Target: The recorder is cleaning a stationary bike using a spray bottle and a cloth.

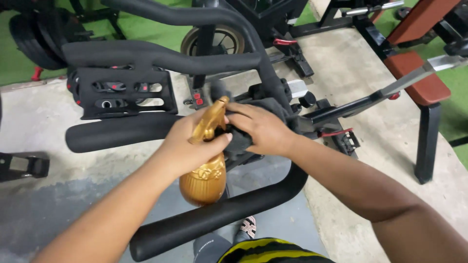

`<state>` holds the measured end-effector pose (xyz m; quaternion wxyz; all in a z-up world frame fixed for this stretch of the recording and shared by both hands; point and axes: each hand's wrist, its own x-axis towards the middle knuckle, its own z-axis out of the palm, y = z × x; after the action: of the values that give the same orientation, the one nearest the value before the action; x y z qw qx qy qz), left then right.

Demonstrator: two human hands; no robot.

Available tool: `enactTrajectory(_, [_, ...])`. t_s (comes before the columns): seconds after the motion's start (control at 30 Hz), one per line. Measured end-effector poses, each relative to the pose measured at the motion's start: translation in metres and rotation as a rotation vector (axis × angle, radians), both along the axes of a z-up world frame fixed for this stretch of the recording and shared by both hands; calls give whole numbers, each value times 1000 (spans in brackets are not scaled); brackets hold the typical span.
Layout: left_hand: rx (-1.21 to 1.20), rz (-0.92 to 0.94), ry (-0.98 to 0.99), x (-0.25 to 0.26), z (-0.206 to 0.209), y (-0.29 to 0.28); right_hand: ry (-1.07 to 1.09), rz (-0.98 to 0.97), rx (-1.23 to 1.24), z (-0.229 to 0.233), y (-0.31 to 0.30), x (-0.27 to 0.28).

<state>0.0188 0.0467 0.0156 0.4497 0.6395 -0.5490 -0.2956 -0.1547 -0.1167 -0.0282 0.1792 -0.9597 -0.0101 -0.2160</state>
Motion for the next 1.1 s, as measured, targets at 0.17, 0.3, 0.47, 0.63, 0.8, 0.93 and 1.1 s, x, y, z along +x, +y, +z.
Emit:
enactTrajectory(0.17, [100, 21, -50, -5, 9, 2, 38, -37, -106, 17, -11, -27])
enactTrajectory(0.3, [88, -21, -156, -2, 4, 7, 60, -217, -283, 18, -22, -61])
enactTrajectory(0.47, [-15, -74, -225, 3, -12, 4, 167, -367, -272, 32, -49, -105])
enactTrajectory(0.63, [-39, -87, -255, 5, -13, -2, 115, -516, 182, 38, -69, -118])
enactTrajectory(0.8, [14, -50, -241, 5, -17, -2, -94, -144, 19, 11, -33, -40])
enactTrajectory(0.93, [0, -65, -255, 7, -18, -4, 39, -259, -79, 7, 1, -26])
enactTrajectory(1.1, [-1, -82, -239, 7, -14, 1, -28, -268, -202, -5, -25, -66])
